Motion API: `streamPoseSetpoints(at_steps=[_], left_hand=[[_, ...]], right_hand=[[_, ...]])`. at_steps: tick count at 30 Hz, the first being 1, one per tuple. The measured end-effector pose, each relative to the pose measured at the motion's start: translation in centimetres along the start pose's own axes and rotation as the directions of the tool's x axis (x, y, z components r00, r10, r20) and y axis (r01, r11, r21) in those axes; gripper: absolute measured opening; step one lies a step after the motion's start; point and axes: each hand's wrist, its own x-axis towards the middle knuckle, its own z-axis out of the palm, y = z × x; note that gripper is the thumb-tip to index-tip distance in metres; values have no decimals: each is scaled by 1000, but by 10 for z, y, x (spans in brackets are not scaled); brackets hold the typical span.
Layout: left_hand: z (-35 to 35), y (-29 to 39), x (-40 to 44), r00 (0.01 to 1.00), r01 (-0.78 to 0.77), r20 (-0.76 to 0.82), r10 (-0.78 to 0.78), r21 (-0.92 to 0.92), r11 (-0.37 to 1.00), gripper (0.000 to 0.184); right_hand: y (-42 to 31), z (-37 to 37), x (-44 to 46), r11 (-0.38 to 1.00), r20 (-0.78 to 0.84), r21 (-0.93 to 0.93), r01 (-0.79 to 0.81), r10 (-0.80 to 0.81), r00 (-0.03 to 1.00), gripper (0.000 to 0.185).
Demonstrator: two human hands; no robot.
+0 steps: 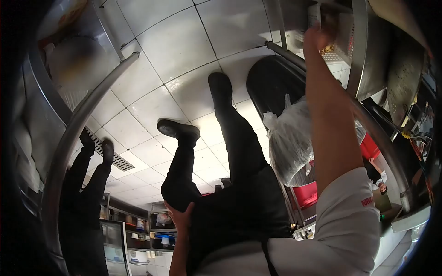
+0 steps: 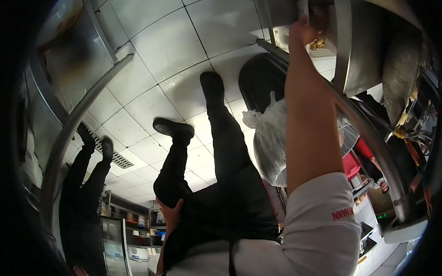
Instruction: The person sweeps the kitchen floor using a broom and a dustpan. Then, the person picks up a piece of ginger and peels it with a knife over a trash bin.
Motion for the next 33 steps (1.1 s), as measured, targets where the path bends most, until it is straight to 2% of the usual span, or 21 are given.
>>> streamPoseSetpoints(at_steps=[1,3,6,7,8,9,11,13,15,18,21,22,23,24,27,29,31,32,33], left_hand=[[-2,3,-1,1000,5,10,-5,-7,1000,123],[-8,8,-3,1000,14,26,-13,-23,1000,123],[-3,-8,5,998,-62,-3,62,-13,998,123],[-4,-9,6,998,-64,-4,64,-11,998,123],[-3,-8,7,998,-65,-5,65,-10,998,123],[-3,-9,7,998,-65,-4,65,-9,998,123],[-2,-15,10,996,-89,-18,89,10,996,123],[0,-11,11,997,-70,-17,70,3,998,124],[-6,0,6,1000,-8,0,8,-21,1000,125],[-5,4,7,1000,-3,5,3,-35,999,126],[-3,-1,9,1000,31,2,-31,8,999,126],[-2,-3,11,1000,15,-9,-15,11,1000,127],[-1,-6,12,1000,-2,-20,3,13,1000,127],[0,-9,13,999,-20,-31,20,16,1000,127],[1,-17,16,998,-54,-24,54,-23,998,129],[0,-15,14,999,-38,-10,38,-41,998,129],[-1,-11,11,1000,-25,6,25,-57,998,129],[-3,-8,9,1000,-21,15,22,-60,998,128],[-5,-7,7,1000,-18,24,20,-60,998,128]], right_hand=[[-34,-52,-31,954,19,255,-156,156,988,43],[-28,-51,-45,955,-45,254,-155,171,984,41],[-27,-68,-48,802,94,220,-555,549,831,41],[-20,-65,-44,803,128,139,-579,565,815,40],[-9,-61,-35,834,171,41,-550,537,826,39],[1,-58,-25,899,238,-105,-426,438,867,37],[19,-45,-1,928,400,-370,-31,189,897,34],[33,-29,20,801,540,-505,322,2,842,32],[38,-23,33,672,633,-546,501,-61,772,31],[33,-30,42,578,700,-589,564,16,714,35],[41,-20,45,726,540,-617,304,110,835,42],[40,-13,42,954,376,-281,-102,208,903,46],[40,-6,37,884,264,190,-428,374,889,51],[41,-1,35,536,242,631,-561,551,799,55],[7,-46,27,247,483,696,-675,535,693,64],[13,-33,37,56,570,735,-675,488,661,61],[22,-11,50,-138,607,785,-604,366,706,59],[24,-5,53,-241,585,810,-534,280,761,58],[29,-2,51,-290,578,811,-508,267,771,56]])
